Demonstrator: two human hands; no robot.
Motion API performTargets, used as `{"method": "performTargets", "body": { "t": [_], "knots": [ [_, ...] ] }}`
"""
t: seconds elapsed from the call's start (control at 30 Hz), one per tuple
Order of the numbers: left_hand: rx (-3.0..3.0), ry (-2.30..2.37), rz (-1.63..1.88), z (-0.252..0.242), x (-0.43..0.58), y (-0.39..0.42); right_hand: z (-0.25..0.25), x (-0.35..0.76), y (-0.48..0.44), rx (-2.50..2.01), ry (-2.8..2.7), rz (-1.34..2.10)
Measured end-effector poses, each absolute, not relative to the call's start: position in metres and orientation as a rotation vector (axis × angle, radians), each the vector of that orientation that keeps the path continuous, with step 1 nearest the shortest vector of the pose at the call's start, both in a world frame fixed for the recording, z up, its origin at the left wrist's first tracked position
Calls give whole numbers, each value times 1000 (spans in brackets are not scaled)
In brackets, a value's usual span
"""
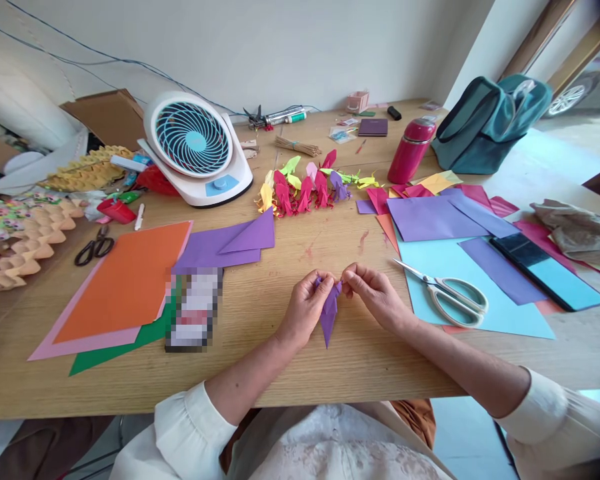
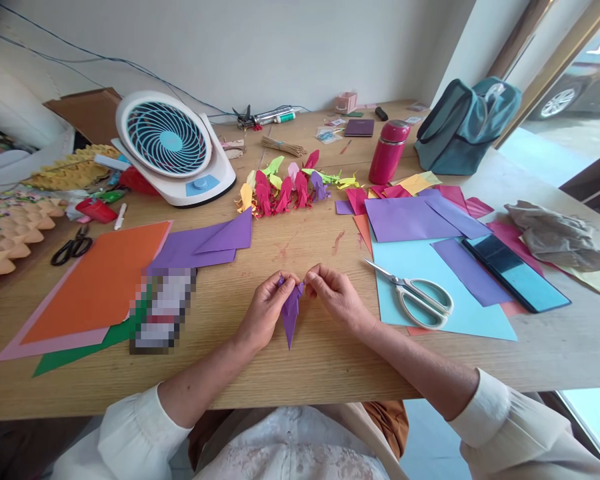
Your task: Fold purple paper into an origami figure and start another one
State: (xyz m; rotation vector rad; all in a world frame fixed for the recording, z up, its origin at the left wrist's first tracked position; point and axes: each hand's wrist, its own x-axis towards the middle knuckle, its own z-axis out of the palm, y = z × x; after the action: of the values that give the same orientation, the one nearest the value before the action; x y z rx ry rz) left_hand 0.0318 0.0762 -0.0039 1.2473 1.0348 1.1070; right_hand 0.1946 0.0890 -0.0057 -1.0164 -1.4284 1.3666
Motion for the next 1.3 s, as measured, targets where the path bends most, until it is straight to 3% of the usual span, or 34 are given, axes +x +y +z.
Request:
{"method": "performTargets", "body": {
  "t": [0.3, 0.83, 1.3],
  "knots": [
    [937, 932, 1306, -9, 33, 82, -15, 187, 83, -949, -1546, 1577],
    [970, 1015, 1208, -7, 27, 88, -17, 189, 92, -980, -1234, 1602],
    [1057, 1064, 1155, -5, 27, 86, -15, 193, 92, -978, -1330, 1506]
  ]
}}
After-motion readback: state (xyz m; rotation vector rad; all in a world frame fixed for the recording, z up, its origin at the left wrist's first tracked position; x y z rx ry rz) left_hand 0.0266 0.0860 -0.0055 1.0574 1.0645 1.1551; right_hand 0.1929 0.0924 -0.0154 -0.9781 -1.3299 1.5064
